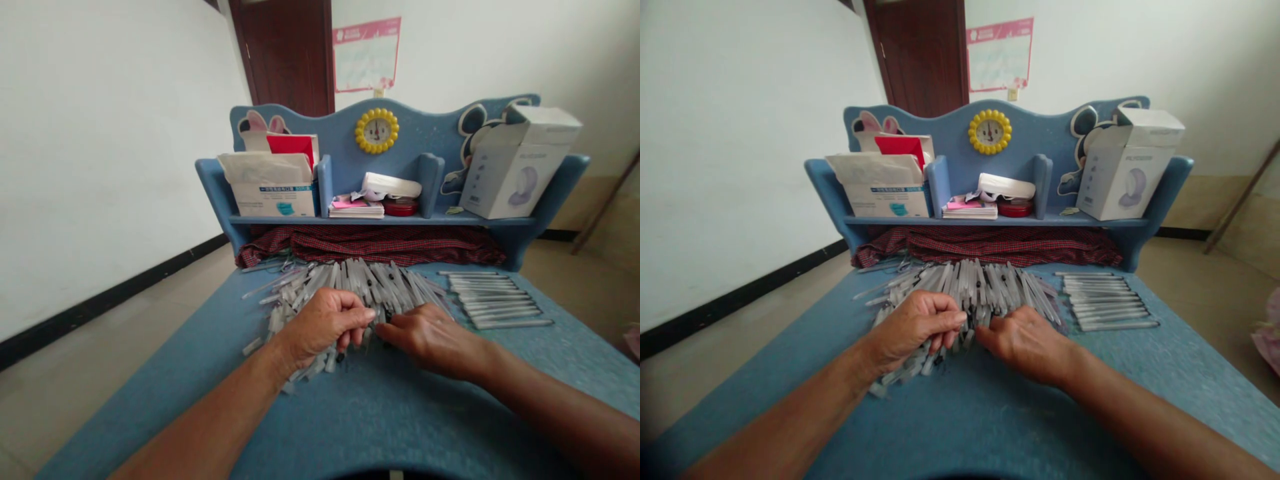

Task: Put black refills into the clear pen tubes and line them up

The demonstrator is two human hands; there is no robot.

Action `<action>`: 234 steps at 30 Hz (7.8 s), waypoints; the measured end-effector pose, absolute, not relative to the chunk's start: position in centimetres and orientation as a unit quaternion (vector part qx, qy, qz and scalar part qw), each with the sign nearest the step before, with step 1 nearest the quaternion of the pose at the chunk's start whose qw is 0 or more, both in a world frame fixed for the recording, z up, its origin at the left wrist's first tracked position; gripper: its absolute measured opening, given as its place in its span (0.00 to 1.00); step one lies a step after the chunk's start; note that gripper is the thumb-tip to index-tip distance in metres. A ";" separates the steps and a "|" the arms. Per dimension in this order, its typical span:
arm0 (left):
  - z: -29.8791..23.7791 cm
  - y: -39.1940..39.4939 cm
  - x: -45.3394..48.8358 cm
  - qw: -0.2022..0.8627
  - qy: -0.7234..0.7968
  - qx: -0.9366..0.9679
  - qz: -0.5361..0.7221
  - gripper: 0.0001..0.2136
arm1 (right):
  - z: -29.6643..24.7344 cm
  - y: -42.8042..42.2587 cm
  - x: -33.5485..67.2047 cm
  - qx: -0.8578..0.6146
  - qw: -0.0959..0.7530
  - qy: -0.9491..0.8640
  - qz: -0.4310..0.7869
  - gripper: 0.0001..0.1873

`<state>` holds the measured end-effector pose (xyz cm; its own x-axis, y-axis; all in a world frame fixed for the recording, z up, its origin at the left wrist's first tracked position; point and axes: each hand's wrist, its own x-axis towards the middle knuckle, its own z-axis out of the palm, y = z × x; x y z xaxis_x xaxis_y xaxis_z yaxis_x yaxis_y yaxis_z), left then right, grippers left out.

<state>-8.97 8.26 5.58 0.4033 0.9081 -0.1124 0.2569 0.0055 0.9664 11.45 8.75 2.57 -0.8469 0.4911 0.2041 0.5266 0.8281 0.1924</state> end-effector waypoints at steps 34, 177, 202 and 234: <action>6.4 7.0 -8.2 0.378 0.459 0.701 0.393 0.08 | 3.3 7.9 11.9 -0.389 0.270 -0.865 0.168 0.08; 5.0 8.4 -8.7 0.370 0.471 0.722 0.347 0.06 | 7.8 12.1 16.6 -0.274 0.649 -0.538 0.463 0.03; 5.4 8.0 -8.7 0.348 0.464 0.753 0.310 0.04 | 6.3 12.1 15.3 -0.310 0.611 -0.496 0.534 0.06; 5.7 7.9 -8.7 0.377 0.437 0.706 0.411 0.05 | 2.5 6.3 6.6 -0.432 0.052 -0.896 0.087 0.09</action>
